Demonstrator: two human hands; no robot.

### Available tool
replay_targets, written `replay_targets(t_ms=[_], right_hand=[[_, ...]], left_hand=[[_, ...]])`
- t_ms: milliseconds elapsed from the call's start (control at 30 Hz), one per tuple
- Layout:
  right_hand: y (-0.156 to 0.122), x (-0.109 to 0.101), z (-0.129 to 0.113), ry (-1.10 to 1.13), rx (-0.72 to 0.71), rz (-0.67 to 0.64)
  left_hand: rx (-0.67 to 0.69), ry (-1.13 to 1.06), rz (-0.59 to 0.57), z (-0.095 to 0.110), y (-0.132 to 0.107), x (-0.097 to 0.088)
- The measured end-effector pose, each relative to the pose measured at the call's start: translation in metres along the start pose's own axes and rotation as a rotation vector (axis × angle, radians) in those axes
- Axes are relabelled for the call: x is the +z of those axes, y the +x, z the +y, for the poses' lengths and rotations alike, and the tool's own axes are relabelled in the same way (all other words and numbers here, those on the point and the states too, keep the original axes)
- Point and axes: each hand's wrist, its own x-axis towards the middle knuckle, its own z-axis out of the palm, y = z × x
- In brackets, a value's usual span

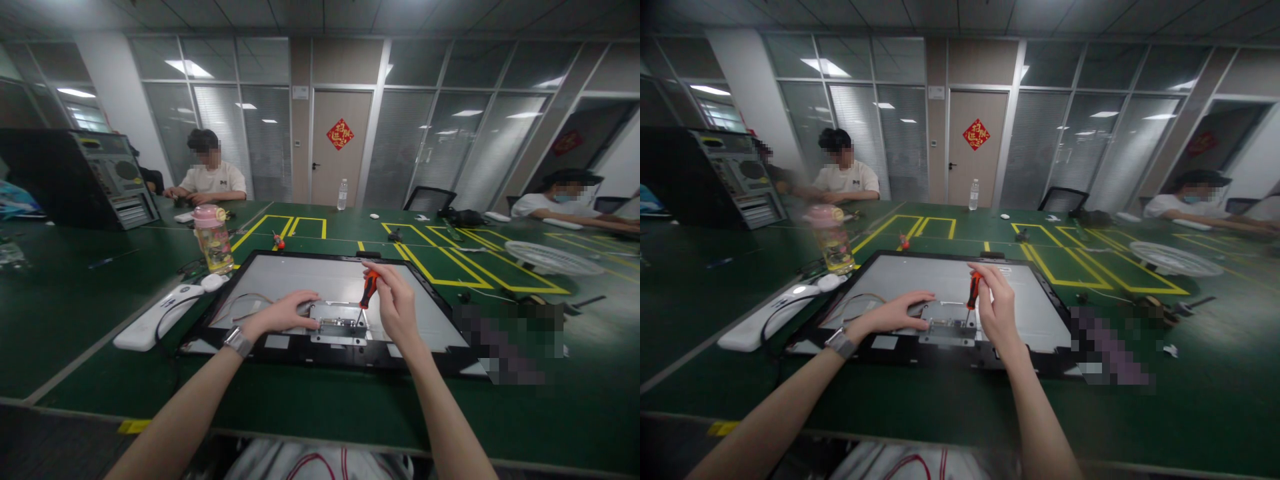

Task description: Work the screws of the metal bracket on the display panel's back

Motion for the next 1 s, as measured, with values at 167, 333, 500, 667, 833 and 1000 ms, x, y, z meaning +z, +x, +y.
replay_targets(t_ms=[167, 333, 500, 667, 833, 1000], right_hand=[[0.0025, 0.0008, -0.0038, -0.053, -0.018, 0.054], [0.0039, 0.0004, -0.0063, -0.065, -0.017, 0.054], [0.0029, -0.0003, -0.0052, 0.078, 0.025, -0.036], [0.0045, -0.0002, -0.0054, 0.046, 0.024, 0.037], [0.0031, -0.0002, -0.0044, 0.132, 0.030, -0.019], [0.0017, -0.0009, -0.0063, 0.240, 0.144, -0.086]], left_hand=[[-0.005, 0.000, -0.003, 0.0018, -0.0004, 0.0000], [-0.010, 0.006, -0.006, 0.0057, -0.0008, -0.0015], [-0.024, 0.000, -0.011, 0.0075, -0.0015, -0.0025], [-0.024, 0.002, -0.002, 0.0090, -0.0018, -0.0018], [-0.022, 0.001, -0.007, 0.0052, -0.0005, -0.0007], [-0.011, -0.002, -0.008, 0.0016, -0.0001, -0.0010]])
